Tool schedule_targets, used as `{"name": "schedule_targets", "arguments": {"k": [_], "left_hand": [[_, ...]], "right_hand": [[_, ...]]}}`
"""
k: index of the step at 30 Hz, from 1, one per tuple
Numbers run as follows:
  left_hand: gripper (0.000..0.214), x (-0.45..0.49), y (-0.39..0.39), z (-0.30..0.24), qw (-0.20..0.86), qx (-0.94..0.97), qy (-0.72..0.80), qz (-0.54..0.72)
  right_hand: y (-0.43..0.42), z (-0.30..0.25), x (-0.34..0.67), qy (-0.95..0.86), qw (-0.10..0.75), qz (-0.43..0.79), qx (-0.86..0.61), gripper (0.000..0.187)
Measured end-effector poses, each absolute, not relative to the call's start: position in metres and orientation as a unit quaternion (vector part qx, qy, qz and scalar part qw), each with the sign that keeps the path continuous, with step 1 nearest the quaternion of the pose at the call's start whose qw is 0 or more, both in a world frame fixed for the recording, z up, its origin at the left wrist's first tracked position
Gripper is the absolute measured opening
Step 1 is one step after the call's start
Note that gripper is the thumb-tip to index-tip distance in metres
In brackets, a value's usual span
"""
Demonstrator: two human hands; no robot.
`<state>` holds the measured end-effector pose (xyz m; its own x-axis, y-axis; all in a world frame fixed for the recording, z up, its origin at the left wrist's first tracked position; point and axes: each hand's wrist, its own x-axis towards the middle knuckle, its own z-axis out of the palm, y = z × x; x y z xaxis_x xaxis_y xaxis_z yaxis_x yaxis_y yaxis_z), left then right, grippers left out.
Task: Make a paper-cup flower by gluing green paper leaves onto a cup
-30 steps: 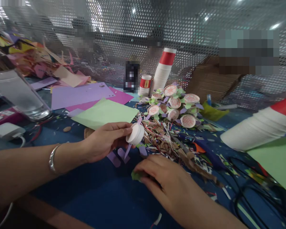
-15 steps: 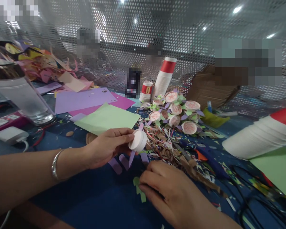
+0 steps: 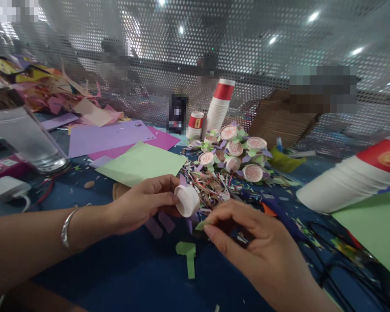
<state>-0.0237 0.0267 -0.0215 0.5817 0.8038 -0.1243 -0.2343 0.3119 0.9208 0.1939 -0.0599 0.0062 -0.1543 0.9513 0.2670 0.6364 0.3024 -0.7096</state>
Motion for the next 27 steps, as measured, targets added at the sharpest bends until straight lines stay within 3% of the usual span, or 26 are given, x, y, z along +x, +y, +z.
{"name": "schedule_targets", "arguments": {"k": [9,27], "left_hand": [[0.018,-0.0266,0.0221,-0.0208,0.702,0.579,0.282,0.305],[0.021,-0.0246,0.0169,-0.0235,0.695,0.606,0.233,0.309]], "right_hand": [[-0.0590,-0.0033,0.1995,-0.619,0.464,0.309,-0.554,0.019],[-0.0592,-0.0018,0.1930,-0.608,0.450,0.354,-0.550,0.022]]}}
